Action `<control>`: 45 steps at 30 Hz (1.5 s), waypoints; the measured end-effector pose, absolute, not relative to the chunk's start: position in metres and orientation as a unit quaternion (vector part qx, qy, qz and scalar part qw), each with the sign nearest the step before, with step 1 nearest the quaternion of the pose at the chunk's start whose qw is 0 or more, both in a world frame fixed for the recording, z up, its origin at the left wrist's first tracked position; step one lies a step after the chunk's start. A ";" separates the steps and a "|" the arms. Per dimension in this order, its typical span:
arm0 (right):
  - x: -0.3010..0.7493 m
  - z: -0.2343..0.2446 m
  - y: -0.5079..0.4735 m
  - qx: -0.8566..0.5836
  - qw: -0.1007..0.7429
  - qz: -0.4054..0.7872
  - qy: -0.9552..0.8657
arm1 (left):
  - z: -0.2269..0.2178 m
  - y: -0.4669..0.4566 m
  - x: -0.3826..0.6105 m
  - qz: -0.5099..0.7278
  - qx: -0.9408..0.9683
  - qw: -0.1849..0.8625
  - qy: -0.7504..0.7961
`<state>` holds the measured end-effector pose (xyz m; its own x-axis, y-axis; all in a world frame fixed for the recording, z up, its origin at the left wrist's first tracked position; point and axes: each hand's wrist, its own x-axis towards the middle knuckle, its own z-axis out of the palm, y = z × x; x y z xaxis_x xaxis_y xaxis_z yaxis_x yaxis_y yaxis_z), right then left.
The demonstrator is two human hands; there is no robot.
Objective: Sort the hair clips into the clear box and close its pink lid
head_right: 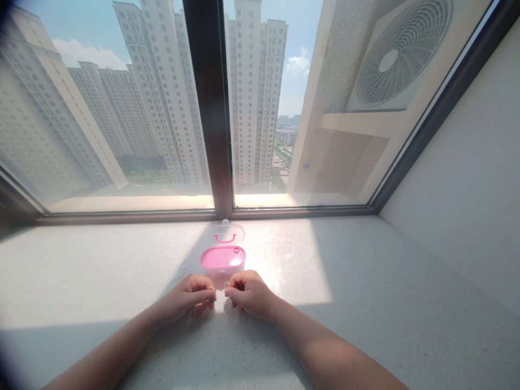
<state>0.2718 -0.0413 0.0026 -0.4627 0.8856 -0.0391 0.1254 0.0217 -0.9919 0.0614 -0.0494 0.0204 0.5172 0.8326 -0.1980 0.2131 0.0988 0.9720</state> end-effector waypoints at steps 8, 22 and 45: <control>0.273 0.006 -0.042 -0.398 0.323 0.573 -0.639 | 0.020 -0.049 0.061 0.243 0.628 0.608 0.420; 0.272 0.006 -0.041 -0.391 0.321 0.561 -0.655 | 0.018 -0.048 0.061 0.245 0.628 0.613 0.412; 0.271 0.005 -0.041 -0.391 0.322 0.562 -0.654 | 0.021 -0.050 0.062 0.230 0.636 0.609 0.415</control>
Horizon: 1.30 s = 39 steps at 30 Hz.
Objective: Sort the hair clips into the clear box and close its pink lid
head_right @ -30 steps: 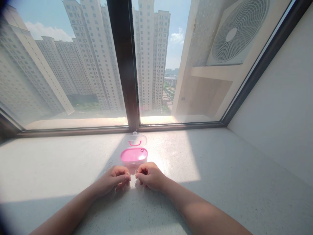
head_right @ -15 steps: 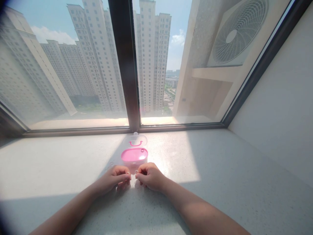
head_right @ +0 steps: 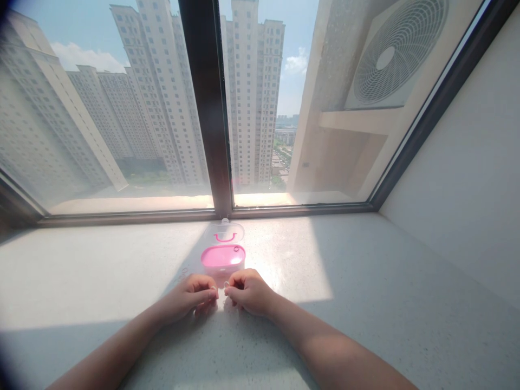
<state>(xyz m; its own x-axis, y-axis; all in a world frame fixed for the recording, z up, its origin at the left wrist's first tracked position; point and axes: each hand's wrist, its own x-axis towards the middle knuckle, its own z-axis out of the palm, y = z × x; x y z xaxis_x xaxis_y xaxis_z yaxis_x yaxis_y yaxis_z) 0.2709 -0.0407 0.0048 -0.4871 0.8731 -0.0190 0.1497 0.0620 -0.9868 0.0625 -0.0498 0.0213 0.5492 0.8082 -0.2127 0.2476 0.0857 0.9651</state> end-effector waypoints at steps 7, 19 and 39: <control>0.271 0.005 -0.040 -0.393 0.319 0.560 -0.656 | 0.020 -0.050 0.063 0.224 0.646 0.600 0.415; 0.272 0.005 -0.040 -0.385 0.317 0.553 -0.667 | 0.021 -0.050 0.063 0.223 0.648 0.600 0.413; 0.273 0.005 -0.040 -0.398 0.313 0.562 -0.654 | 0.019 -0.050 0.063 0.221 0.646 0.606 0.408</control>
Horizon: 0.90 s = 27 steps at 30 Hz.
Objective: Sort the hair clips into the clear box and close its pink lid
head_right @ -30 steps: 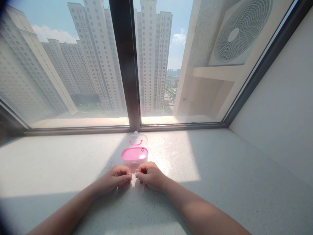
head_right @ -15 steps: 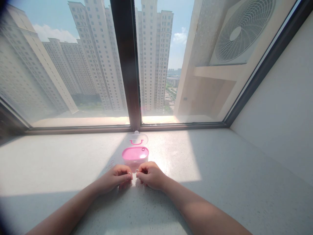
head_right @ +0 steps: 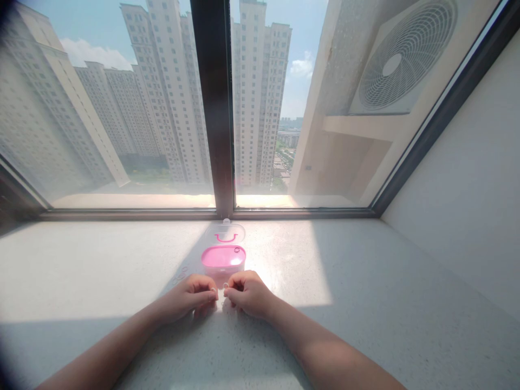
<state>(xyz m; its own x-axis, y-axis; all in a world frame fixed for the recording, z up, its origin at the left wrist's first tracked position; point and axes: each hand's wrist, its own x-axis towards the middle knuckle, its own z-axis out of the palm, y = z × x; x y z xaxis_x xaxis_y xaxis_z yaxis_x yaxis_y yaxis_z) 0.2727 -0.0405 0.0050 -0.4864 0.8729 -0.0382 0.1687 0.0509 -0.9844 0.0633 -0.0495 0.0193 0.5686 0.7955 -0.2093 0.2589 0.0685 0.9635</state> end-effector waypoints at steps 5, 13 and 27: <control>0.273 0.005 -0.040 -0.396 0.317 0.559 -0.656 | 0.018 -0.049 0.063 0.219 0.641 0.612 0.409; 0.271 0.004 -0.040 -0.396 0.317 0.566 -0.650 | 0.016 -0.049 0.063 0.221 0.642 0.611 0.408; 0.272 0.003 -0.041 -0.393 0.314 0.564 -0.655 | 0.019 -0.050 0.063 0.220 0.639 0.609 0.414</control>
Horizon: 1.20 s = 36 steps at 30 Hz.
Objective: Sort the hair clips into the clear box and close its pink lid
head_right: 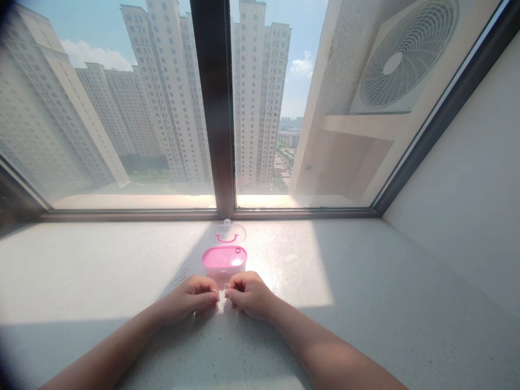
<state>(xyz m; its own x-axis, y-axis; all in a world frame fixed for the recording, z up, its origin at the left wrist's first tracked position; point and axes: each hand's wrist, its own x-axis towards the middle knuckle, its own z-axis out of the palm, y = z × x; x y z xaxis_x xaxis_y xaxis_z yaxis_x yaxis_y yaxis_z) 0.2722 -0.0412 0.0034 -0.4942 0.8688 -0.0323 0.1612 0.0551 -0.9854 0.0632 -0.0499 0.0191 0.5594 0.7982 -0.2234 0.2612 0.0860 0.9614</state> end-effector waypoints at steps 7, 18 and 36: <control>0.272 0.004 -0.041 -0.392 0.314 0.559 -0.660 | 0.018 -0.049 0.063 0.221 0.640 0.609 0.413; 0.272 0.005 -0.041 -0.393 0.313 0.552 -0.665 | 0.017 -0.049 0.063 0.216 0.639 0.610 0.416; 0.273 0.008 -0.041 -0.393 0.304 0.540 -0.679 | 0.013 -0.047 0.063 0.216 0.639 0.614 0.410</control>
<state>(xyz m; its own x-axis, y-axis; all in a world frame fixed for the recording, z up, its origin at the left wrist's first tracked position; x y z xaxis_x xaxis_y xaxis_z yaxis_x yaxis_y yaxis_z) 0.2727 -0.0413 0.0077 -0.5060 0.8625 -0.0114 0.2050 0.1075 -0.9728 0.0625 -0.0474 0.0134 0.5712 0.7889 -0.2266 0.2585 0.0891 0.9619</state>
